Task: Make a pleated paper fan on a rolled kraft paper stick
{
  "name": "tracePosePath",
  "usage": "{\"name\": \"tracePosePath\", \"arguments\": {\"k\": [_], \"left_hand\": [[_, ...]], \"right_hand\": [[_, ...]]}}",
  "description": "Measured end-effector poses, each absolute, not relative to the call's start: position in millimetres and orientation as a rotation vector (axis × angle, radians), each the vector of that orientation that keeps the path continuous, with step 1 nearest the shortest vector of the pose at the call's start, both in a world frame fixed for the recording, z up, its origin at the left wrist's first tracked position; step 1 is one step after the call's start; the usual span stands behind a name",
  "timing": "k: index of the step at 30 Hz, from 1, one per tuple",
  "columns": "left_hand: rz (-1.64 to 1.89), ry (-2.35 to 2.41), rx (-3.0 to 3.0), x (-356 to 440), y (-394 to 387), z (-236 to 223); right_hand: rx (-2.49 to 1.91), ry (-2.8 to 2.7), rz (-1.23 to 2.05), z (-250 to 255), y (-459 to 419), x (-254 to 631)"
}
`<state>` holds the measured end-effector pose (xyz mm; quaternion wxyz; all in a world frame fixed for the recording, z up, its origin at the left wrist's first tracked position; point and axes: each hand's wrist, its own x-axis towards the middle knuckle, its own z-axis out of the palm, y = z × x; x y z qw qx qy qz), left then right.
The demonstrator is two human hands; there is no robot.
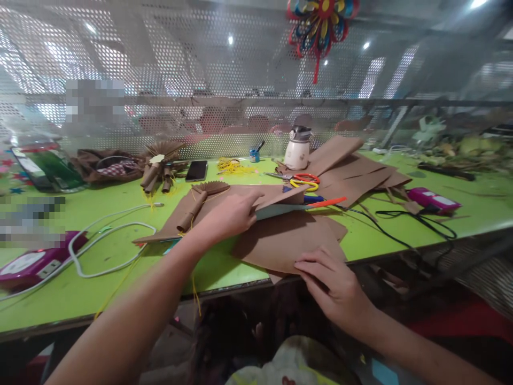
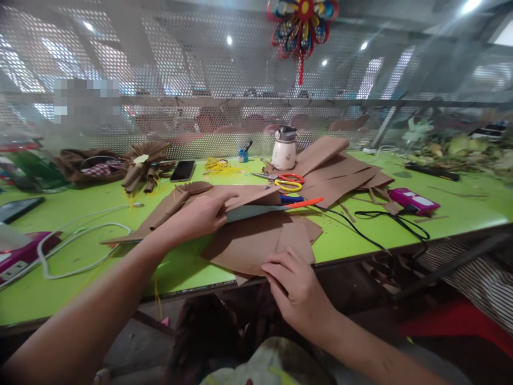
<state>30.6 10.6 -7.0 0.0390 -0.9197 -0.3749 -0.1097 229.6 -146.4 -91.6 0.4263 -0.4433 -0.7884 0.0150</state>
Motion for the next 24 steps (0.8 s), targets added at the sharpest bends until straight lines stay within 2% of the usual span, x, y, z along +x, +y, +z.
{"name": "tracePosePath", "arguments": {"k": [19,24], "left_hand": [[-0.240,-1.085,-2.782,33,0,1],[-0.261,-1.073,-2.754,31,-1,3]], "right_hand": [[-1.206,-2.062,-0.028,-76,-120,238],[-1.275,-2.183,0.061,-65,-117,241]]}}
